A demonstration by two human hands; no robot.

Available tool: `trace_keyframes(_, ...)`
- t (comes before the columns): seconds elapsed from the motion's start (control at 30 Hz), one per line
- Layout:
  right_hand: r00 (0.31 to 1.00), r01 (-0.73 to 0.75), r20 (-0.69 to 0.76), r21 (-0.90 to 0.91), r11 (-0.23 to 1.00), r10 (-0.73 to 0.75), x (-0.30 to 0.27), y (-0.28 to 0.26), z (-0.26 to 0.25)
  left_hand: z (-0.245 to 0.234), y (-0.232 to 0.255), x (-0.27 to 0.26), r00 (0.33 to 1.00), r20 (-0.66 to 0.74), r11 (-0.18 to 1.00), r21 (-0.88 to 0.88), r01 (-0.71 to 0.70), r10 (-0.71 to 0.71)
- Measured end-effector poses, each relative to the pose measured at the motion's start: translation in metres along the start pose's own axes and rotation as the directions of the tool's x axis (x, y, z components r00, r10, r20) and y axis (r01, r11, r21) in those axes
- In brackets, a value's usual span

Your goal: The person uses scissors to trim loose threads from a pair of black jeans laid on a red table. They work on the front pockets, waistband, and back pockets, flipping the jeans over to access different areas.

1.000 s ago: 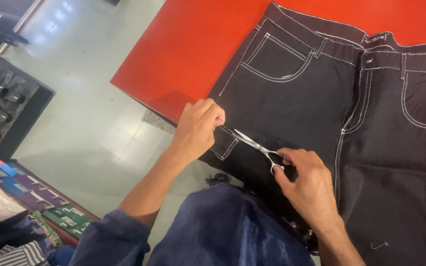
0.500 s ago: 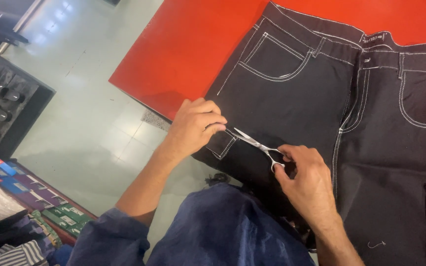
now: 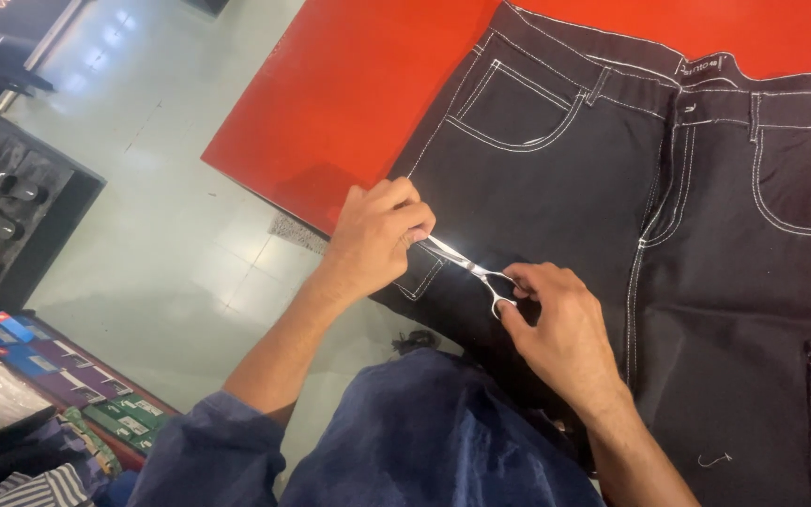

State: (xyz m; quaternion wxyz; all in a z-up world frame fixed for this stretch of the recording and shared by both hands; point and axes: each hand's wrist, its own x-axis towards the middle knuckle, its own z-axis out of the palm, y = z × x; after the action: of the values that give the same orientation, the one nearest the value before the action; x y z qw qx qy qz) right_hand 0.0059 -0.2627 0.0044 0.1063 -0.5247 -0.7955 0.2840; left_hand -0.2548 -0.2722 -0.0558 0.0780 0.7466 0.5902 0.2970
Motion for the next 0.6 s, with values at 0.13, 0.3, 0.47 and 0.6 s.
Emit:
trace_keyframes(0.13, 1.0, -0.014, 0.024, 0.039, 0.999, 0.013, 0.005, -0.003, 0.002, -0.002, 0.005, 0.001, 1.0, -0.02, 1.0, 0.03, 0.004, -0.003)
trace_keyframes(0.3, 0.996, -0.053, 0.077, 0.057, 0.997, 0.048, 0.011, -0.011, 0.002, -0.007, 0.012, 0.002, 0.999, -0.034, 0.999, 0.046, -0.011, 0.013)
trace_keyframes(0.47, 0.996, -0.041, 0.076, 0.084, 0.996, 0.035, 0.009, -0.013, 0.0, -0.007, 0.017, 0.001, 0.999, -0.051, 0.999, 0.053, 0.0, 0.003)
trace_keyframes(0.6, 0.999, -0.024, 0.047, 0.103, 0.994, 0.019, 0.008, -0.013, 0.0, -0.014, 0.018, 0.0, 0.997, -0.079, 1.0, 0.02, 0.011, -0.01)
